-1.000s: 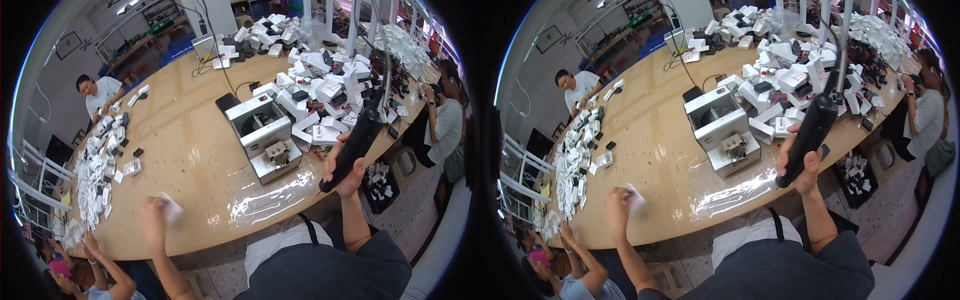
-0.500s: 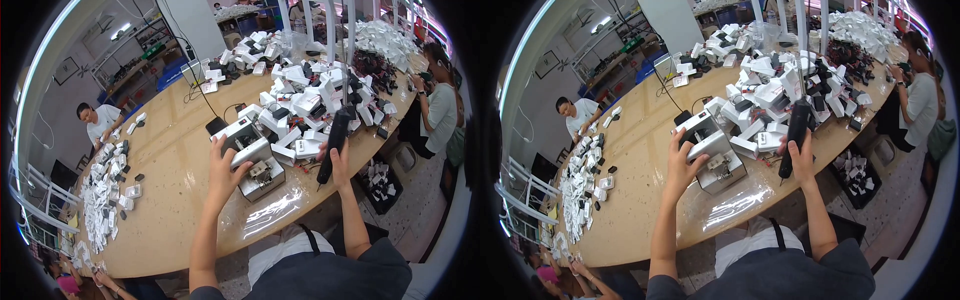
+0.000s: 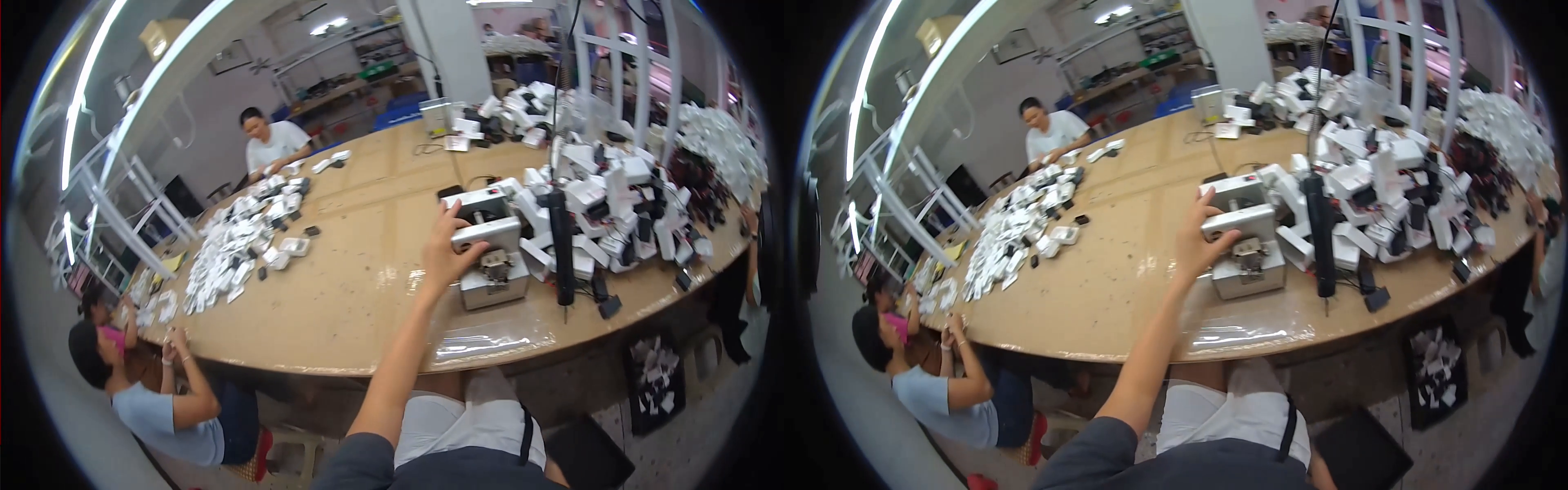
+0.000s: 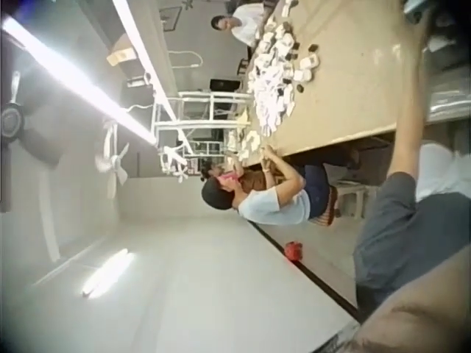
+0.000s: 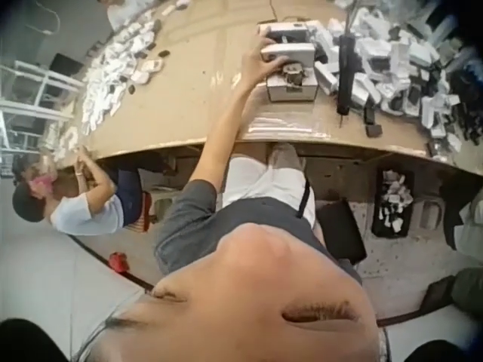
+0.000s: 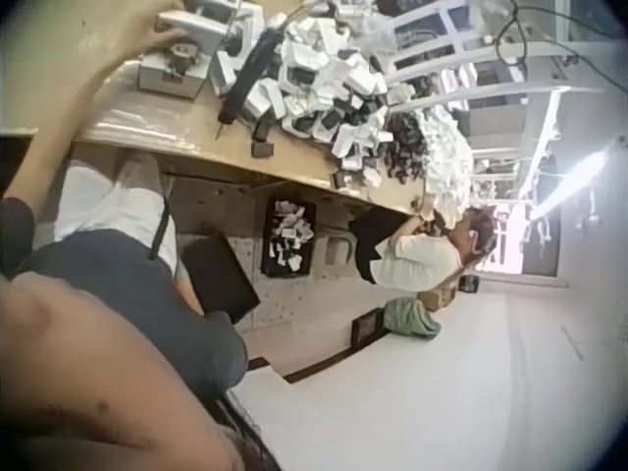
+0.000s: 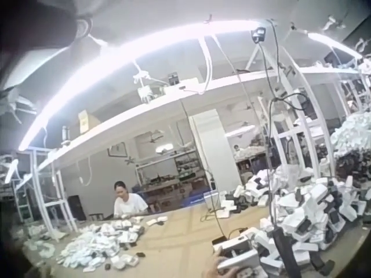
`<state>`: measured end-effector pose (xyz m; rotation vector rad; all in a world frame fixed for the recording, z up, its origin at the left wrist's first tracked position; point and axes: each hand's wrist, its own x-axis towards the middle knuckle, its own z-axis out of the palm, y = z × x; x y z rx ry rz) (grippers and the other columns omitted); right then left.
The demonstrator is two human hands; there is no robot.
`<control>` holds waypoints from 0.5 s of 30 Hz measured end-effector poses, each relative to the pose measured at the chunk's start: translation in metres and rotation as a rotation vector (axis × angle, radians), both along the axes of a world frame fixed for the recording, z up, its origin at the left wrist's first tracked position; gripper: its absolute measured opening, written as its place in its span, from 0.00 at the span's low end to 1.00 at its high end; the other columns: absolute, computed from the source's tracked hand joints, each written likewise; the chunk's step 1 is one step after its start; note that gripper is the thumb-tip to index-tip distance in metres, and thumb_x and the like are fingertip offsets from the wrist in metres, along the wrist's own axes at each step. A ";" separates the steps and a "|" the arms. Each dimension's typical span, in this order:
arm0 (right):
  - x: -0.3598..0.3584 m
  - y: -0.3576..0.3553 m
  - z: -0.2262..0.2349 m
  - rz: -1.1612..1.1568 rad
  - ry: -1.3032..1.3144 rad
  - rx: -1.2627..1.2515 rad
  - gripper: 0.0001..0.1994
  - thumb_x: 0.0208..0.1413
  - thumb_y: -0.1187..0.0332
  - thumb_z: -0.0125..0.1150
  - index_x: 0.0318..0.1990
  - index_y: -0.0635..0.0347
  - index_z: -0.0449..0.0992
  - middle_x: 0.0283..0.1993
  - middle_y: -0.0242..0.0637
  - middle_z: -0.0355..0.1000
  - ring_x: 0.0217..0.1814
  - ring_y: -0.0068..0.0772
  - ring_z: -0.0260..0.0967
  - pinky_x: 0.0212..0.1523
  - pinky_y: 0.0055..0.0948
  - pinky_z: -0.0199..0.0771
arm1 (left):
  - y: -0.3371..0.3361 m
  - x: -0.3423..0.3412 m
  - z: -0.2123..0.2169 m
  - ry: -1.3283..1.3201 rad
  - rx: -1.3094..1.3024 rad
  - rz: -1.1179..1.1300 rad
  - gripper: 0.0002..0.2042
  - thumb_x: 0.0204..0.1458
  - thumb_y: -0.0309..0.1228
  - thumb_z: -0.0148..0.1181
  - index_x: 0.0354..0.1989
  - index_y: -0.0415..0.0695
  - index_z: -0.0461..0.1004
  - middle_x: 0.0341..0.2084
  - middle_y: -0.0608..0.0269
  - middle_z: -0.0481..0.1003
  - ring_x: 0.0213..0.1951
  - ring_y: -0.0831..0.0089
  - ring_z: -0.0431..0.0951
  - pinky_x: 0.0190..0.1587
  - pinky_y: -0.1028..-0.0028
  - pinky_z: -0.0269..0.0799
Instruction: Assembling small electronic components into plastic housings using an electric screwdriver.
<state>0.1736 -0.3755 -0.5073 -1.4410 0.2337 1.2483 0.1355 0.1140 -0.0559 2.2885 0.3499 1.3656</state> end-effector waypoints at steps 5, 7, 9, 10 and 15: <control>0.026 0.020 -0.027 0.197 -0.078 0.021 0.20 0.68 0.58 0.49 0.59 0.62 0.72 0.50 0.41 0.78 0.52 0.38 0.75 0.52 0.33 0.75 | 0.012 -0.006 -0.027 -0.140 -0.057 -0.163 0.18 0.56 0.30 0.63 0.54 0.44 0.68 0.73 0.43 0.49 0.74 0.46 0.44 0.73 0.56 0.42; 0.056 0.037 -0.035 0.277 -0.111 0.022 0.20 0.68 0.59 0.49 0.59 0.62 0.72 0.50 0.41 0.78 0.51 0.38 0.75 0.51 0.33 0.75 | 0.000 -0.010 -0.033 -0.176 -0.129 -0.200 0.22 0.62 0.36 0.55 0.63 0.44 0.63 0.74 0.43 0.42 0.75 0.48 0.39 0.73 0.57 0.36; 0.086 0.060 -0.038 0.350 -0.134 0.013 0.19 0.68 0.59 0.49 0.58 0.62 0.73 0.49 0.42 0.78 0.50 0.38 0.75 0.50 0.33 0.75 | -0.018 -0.007 -0.039 -0.267 -0.245 -0.233 0.28 0.66 0.44 0.46 0.69 0.43 0.56 0.75 0.42 0.37 0.76 0.49 0.35 0.74 0.57 0.31; 0.097 0.062 -0.044 0.384 -0.135 -0.001 0.19 0.68 0.60 0.50 0.58 0.62 0.73 0.49 0.42 0.79 0.50 0.38 0.75 0.50 0.33 0.75 | -0.028 -0.006 -0.040 -0.314 -0.306 -0.254 0.30 0.67 0.48 0.41 0.71 0.42 0.53 0.75 0.42 0.35 0.76 0.50 0.33 0.73 0.57 0.29; 0.156 0.116 -0.055 0.543 -0.137 -0.022 0.18 0.67 0.61 0.50 0.57 0.62 0.74 0.48 0.42 0.79 0.47 0.38 0.76 0.48 0.33 0.75 | -0.036 -0.009 -0.058 -0.360 -0.441 -0.225 0.34 0.66 0.55 0.36 0.71 0.41 0.53 0.74 0.36 0.36 0.75 0.46 0.35 0.73 0.53 0.30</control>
